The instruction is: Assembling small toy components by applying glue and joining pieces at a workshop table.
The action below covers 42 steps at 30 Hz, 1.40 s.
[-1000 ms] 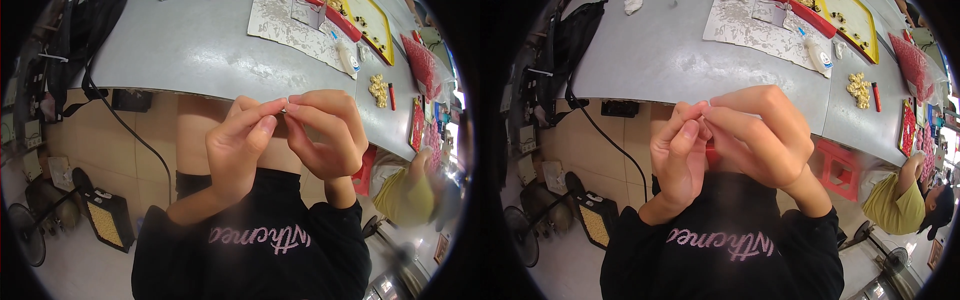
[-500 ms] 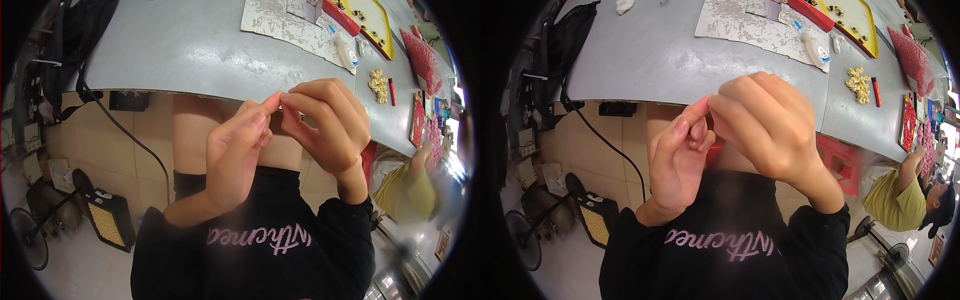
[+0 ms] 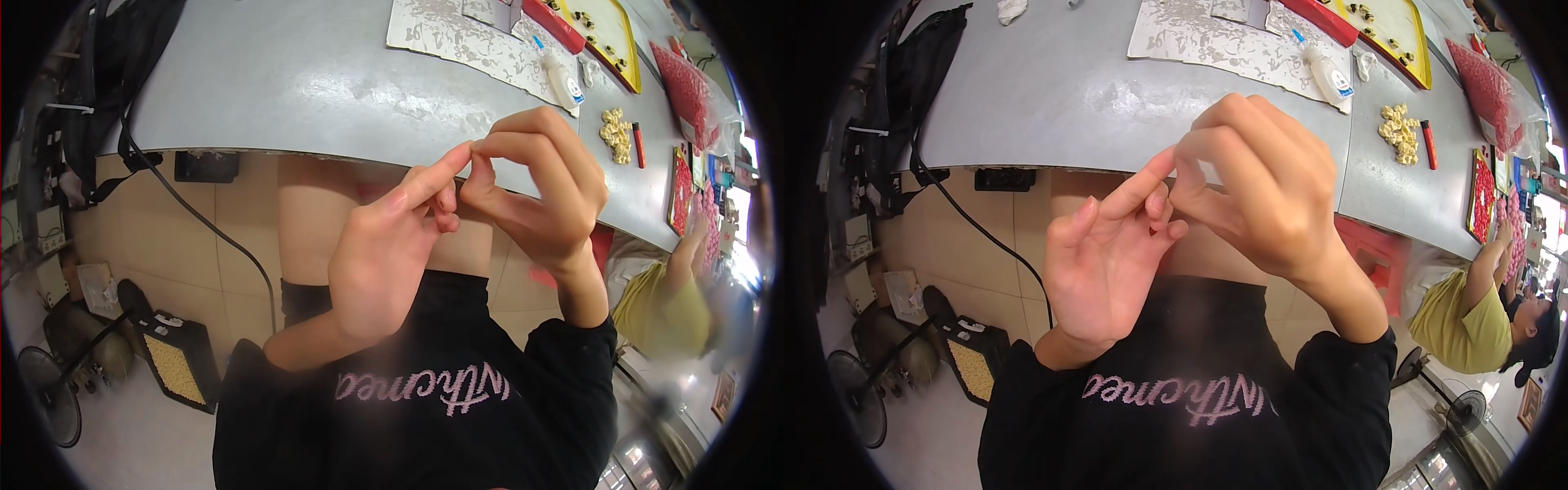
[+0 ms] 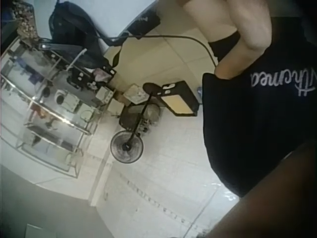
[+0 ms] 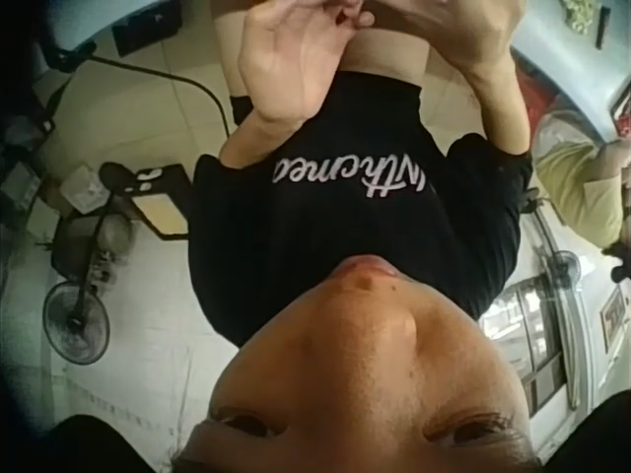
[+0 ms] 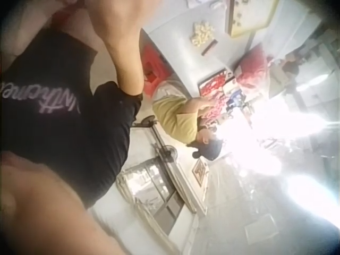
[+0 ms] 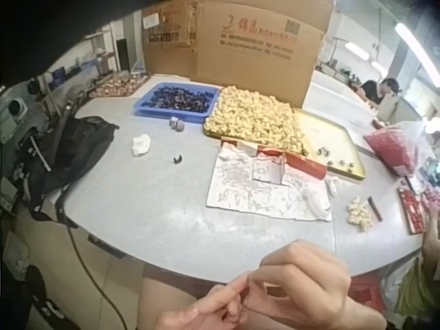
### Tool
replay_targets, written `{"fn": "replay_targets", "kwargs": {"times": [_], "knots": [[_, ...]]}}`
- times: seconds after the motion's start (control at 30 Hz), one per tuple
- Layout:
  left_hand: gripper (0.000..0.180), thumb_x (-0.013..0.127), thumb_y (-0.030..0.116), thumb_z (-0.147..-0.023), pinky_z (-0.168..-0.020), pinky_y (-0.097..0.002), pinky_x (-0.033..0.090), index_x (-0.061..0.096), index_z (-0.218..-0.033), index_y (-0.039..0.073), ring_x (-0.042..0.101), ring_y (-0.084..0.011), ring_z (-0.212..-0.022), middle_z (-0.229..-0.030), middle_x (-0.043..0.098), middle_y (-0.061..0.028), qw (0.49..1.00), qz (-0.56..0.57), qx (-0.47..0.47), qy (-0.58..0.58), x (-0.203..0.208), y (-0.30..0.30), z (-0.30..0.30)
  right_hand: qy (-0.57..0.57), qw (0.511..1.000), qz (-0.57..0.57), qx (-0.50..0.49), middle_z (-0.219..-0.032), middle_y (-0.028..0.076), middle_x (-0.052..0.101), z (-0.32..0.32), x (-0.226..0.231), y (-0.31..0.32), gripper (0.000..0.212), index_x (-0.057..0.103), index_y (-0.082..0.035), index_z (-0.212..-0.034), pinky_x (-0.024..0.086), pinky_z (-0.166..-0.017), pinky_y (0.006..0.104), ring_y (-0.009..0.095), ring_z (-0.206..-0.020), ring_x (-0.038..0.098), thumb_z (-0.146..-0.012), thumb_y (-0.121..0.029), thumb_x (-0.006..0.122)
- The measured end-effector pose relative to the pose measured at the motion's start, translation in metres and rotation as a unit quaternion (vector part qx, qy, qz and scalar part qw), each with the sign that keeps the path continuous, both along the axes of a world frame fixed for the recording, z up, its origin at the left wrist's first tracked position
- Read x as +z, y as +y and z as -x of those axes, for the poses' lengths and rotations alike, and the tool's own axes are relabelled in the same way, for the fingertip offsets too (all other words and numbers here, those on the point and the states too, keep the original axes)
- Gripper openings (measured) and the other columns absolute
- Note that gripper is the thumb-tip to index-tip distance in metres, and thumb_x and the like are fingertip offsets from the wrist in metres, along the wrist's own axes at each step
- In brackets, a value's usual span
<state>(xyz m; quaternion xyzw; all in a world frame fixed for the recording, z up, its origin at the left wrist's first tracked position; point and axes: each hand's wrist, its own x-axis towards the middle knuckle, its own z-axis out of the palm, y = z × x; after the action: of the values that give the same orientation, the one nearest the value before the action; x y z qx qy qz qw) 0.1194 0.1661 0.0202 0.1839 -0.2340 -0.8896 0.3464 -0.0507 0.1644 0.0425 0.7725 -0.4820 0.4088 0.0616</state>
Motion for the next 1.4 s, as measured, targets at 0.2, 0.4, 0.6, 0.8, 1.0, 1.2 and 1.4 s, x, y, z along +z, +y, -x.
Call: {"fn": "replay_targets", "kwargs": {"times": [0.2, 0.4, 0.6, 0.8, 1.0, 1.2, 1.4], "knots": [[0.077, 0.03, 0.045, -0.088, -0.092, -0.0307, 0.031, 0.025, -0.138, -0.012, 0.037, -0.0129, -0.092, -0.095, 0.04, -0.0014, 1.0, -0.007, -0.012, 0.021, -0.002, -0.002, -0.004, -0.034, 0.999, -0.015, -0.033, -0.07, 0.008, 0.057, 0.014, 0.01, 0.0, 0.023, 0.058, 0.001, -0.075, 0.046, -0.052, 0.0265, 0.02, -0.06, 0.057, -0.056, 0.01, 0.066], [0.078, 0.031, 0.046, -0.087, -0.093, -0.0319, 0.031, 0.026, -0.138, -0.012, 0.037, -0.0135, -0.093, -0.095, 0.04, -0.0021, 1.0, -0.004, -0.006, 0.027, -0.002, -0.003, -0.002, -0.024, 0.999, -0.027, 0.026, -0.076, 0.007, 0.06, 0.011, 0.003, 0.005, 0.03, 0.065, -0.002, -0.085, 0.046, -0.051, 0.0264, 0.018, -0.061, 0.058, -0.058, 0.006, 0.071], [0.078, 0.03, 0.047, -0.087, -0.094, -0.0326, 0.031, 0.029, -0.138, -0.011, 0.038, -0.0145, -0.096, -0.096, 0.041, -0.0028, 1.0, 0.016, 0.002, 0.027, -0.005, 0.0, -0.002, 0.008, 0.999, -0.001, 0.043, -0.074, 0.006, 0.058, 0.013, -0.002, 0.004, 0.035, 0.063, -0.001, -0.084, 0.044, -0.049, 0.0271, 0.019, -0.06, 0.056, -0.05, 0.001, 0.071], [0.082, 0.03, 0.051, -0.085, -0.094, -0.0321, 0.03, 0.028, -0.137, -0.013, 0.037, -0.0152, -0.099, -0.1, 0.04, -0.0043, 0.997, 0.071, -0.011, -0.007, -0.002, 0.0, -0.001, 0.08, 0.995, -0.051, 0.023, -0.073, 0.008, 0.06, 0.011, 0.011, 0.009, 0.028, 0.062, 0.0, -0.077, 0.048, -0.052, 0.0274, 0.021, -0.062, 0.059, -0.052, 0.011, 0.07], [0.087, 0.031, 0.054, -0.083, -0.095, -0.0313, 0.03, 0.027, -0.137, -0.015, 0.037, -0.0152, -0.102, -0.104, 0.039, -0.0053, 0.996, 0.08, -0.023, -0.026, 0.001, -0.001, 0.001, 0.129, 0.991, -0.017, 0.019, -0.07, 0.005, 0.046, 0.012, 0.006, 0.006, 0.025, 0.05, -0.002, -0.068, 0.039, -0.044, 0.0291, 0.018, -0.055, 0.047, -0.048, -0.01, 0.064], [0.078, 0.033, 0.046, -0.085, -0.095, -0.0302, 0.028, 0.03, -0.136, -0.013, 0.037, -0.0153, -0.101, -0.103, 0.04, -0.0054, 0.997, 0.075, -0.021, 0.0, -0.004, -0.001, 0.0, 0.079, 0.997, -0.021, 0.015, -0.069, 0.005, 0.047, 0.013, 0.009, 0.0, 0.022, 0.05, -0.002, -0.066, 0.04, -0.044, 0.028, 0.018, -0.055, 0.048, -0.051, -0.004, 0.066], [0.04, 0.045, 0.016, -0.09, -0.085, -0.0244, 0.034, 0.051, -0.124, -0.006, 0.042, -0.0104, -0.09, -0.094, 0.047, -0.0022, 0.993, 0.087, 0.076, -0.031, -0.002, 0.0, 0.004, -0.113, 0.993, -0.029, -0.033, -0.078, 0.009, 0.061, 0.014, 0.006, -0.001, 0.016, 0.064, 0.003, -0.083, 0.049, -0.057, 0.0249, 0.017, -0.066, 0.06, -0.068, 0.01, 0.065]]}}
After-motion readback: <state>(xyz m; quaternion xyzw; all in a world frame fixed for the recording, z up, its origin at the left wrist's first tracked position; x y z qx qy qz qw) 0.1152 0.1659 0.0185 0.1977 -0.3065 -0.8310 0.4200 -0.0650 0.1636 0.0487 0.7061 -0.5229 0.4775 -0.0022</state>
